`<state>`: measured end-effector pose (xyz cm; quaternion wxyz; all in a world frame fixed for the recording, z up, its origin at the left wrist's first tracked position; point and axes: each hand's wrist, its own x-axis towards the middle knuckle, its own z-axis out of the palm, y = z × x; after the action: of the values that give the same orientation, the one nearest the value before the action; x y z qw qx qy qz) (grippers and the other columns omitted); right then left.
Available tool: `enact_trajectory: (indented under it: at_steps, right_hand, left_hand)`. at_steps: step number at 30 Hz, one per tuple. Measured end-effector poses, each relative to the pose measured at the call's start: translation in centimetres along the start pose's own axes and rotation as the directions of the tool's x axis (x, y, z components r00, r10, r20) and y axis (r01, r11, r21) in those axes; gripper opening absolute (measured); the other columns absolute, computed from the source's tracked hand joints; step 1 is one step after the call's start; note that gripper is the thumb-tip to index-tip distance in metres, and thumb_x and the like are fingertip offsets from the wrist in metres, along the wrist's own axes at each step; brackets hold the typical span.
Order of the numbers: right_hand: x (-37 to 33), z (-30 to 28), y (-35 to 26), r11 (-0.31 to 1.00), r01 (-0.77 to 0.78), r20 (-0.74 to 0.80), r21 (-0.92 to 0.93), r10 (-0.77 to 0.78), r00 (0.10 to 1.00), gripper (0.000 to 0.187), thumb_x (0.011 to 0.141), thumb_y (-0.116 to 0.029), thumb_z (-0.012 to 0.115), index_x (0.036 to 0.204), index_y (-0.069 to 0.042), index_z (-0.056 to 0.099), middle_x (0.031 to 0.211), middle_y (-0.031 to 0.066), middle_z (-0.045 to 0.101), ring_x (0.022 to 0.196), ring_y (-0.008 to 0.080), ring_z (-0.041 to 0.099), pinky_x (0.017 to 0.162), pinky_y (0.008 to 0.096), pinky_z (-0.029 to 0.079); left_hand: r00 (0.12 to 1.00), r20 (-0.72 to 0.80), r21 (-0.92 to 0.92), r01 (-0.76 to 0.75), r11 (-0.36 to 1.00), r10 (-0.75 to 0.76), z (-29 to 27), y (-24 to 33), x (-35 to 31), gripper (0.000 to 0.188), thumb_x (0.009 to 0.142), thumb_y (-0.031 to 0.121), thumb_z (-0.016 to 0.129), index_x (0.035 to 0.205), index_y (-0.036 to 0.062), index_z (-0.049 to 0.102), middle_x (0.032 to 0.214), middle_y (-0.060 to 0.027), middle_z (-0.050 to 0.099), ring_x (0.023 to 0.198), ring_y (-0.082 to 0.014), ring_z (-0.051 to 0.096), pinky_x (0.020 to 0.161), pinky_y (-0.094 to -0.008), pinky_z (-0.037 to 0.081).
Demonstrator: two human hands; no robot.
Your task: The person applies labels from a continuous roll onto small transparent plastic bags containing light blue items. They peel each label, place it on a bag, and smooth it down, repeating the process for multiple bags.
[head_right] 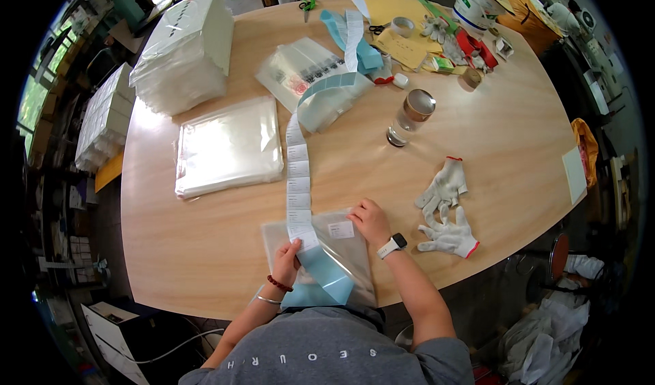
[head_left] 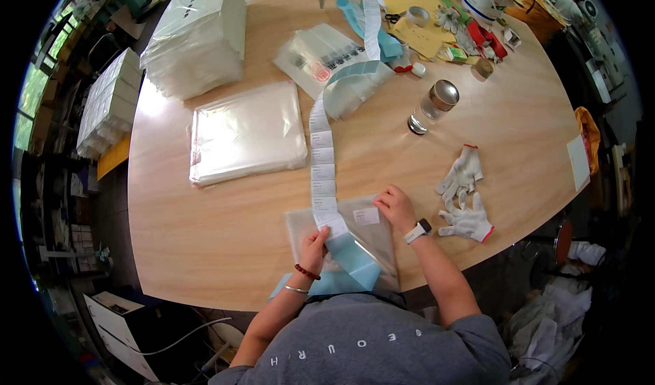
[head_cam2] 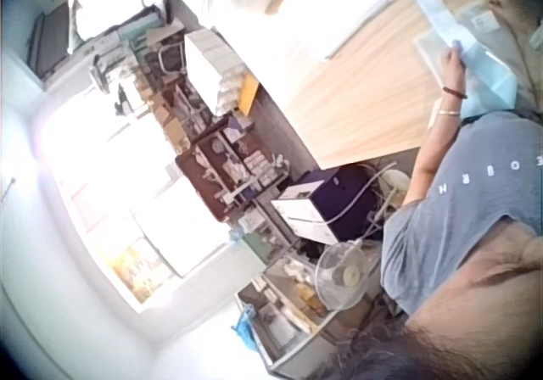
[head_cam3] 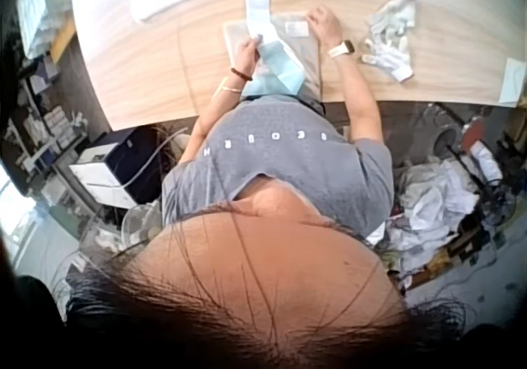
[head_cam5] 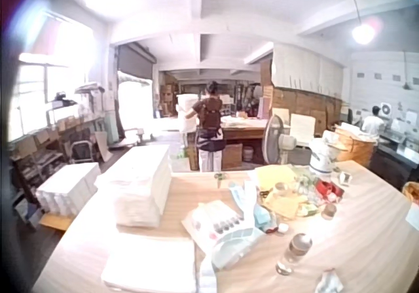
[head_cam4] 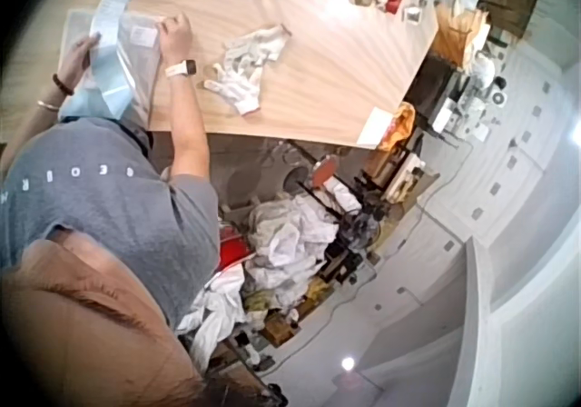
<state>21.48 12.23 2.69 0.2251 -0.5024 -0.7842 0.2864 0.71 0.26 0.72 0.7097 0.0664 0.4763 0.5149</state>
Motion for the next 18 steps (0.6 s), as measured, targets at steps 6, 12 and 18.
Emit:
enact_trajectory:
  at_steps: [6,12,18]
  right_hand:
    - [-1.1,-0.8,-3.0,0.956,0.228,-0.248,-0.182,-0.269,0.93,0.007,0.067,-0.008,0.065,0.073,-0.007,0.061,0.085,0.0047,0.055,0.077,0.0219,0.053,0.064,0.031,0.044]
    - [-4.6,1.1,-4.5,0.847,-0.177,0.176,0.502,0.1,0.979,0.013,0.078,-0.013,0.058,0.073,-0.001,0.058,0.076,0.0079,0.059,0.069,0.0166,0.055,0.066,0.0299,0.044]
    - [-5.9,4.0,-4.0,0.134,-0.334,0.292,0.933,0.259,0.921,0.012,0.084,-0.013,0.051,0.09,-0.002,0.052,0.07,0.0049,0.053,0.068,0.0074,0.05,0.062,0.0223,0.041]
  left_hand:
    - [0.999,0.024,0.024,-0.022,0.999,0.022,-0.1,0.0,-0.1,0.023,0.086,0.022,0.05,0.094,0.0019,0.056,0.088,-0.0044,0.059,0.08,-0.0121,0.056,0.072,-0.0261,0.045]
    - [0.99,0.115,-0.097,-0.075,0.992,0.086,1.5,1.8,-1.2,0.023,0.085,0.023,0.051,0.095,0.0032,0.057,0.088,-0.0019,0.059,0.078,-0.0088,0.054,0.069,-0.0223,0.043]
    - [0.975,0.216,0.316,-0.112,0.942,0.044,1.7,0.2,0.0,0.023,0.086,0.016,0.05,0.102,0.0007,0.055,0.093,-0.002,0.059,0.083,-0.0081,0.053,0.072,-0.0215,0.041]
